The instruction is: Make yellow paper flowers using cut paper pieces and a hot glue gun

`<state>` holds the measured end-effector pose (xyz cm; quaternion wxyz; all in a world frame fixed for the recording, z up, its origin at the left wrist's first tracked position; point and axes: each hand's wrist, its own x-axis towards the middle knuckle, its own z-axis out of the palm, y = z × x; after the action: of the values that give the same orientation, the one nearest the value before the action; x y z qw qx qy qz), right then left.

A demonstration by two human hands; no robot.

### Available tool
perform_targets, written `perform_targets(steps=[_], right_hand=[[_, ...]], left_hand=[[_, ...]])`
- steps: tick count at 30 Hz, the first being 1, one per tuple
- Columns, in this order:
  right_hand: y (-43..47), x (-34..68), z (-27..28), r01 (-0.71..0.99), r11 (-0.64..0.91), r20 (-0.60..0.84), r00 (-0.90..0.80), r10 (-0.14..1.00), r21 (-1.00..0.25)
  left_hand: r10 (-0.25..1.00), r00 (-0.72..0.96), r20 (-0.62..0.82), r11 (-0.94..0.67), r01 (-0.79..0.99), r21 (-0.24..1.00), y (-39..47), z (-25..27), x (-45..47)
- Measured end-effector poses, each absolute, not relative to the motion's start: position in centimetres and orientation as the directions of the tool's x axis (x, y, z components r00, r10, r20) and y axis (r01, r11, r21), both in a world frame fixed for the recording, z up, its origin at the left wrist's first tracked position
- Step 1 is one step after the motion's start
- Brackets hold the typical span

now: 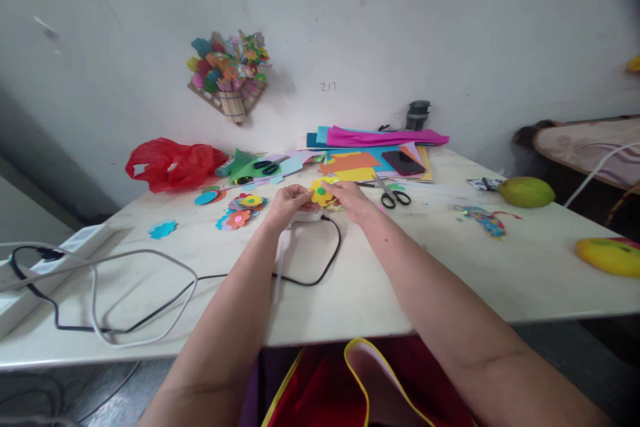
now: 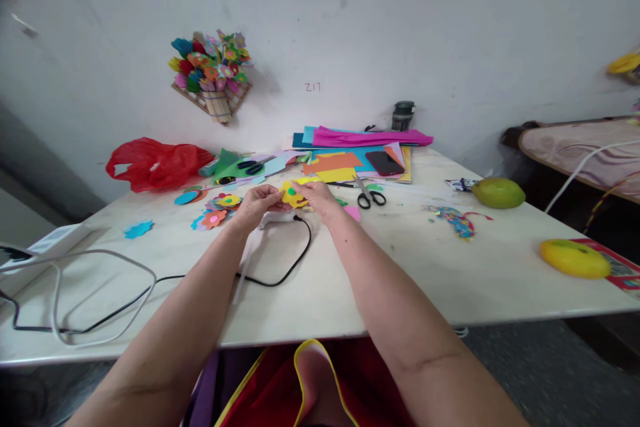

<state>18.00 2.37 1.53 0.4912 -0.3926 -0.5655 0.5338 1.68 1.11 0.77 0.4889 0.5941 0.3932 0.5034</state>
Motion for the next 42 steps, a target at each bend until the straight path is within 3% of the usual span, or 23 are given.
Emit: perform_targets(steps=[15, 27, 42], right_hand=[[2.6, 17.7, 1.1, -0.031, 0.144, 0.147, -0.170, 0.974, -0.989], [2.6, 18.2, 1.4, -0.138, 0.121, 0.151, -0.237, 0.960, -0.983], [2.2, 17.8, 1.7, -0.110, 0.088, 0.101, -0.119, 0.988, -0.990]], left_hand=[[0.957, 0.182, 0.226, -0.222, -0.039, 0.974, 1.4, 0.5, 1.7], [0.958, 0.177, 0.226, -0.222, -0.040, 0.974, 1.2, 0.6, 1.6], [0.960, 0.186, 0.211, -0.211, -0.021, 0.977, 1.1, 0.7, 2.2]])
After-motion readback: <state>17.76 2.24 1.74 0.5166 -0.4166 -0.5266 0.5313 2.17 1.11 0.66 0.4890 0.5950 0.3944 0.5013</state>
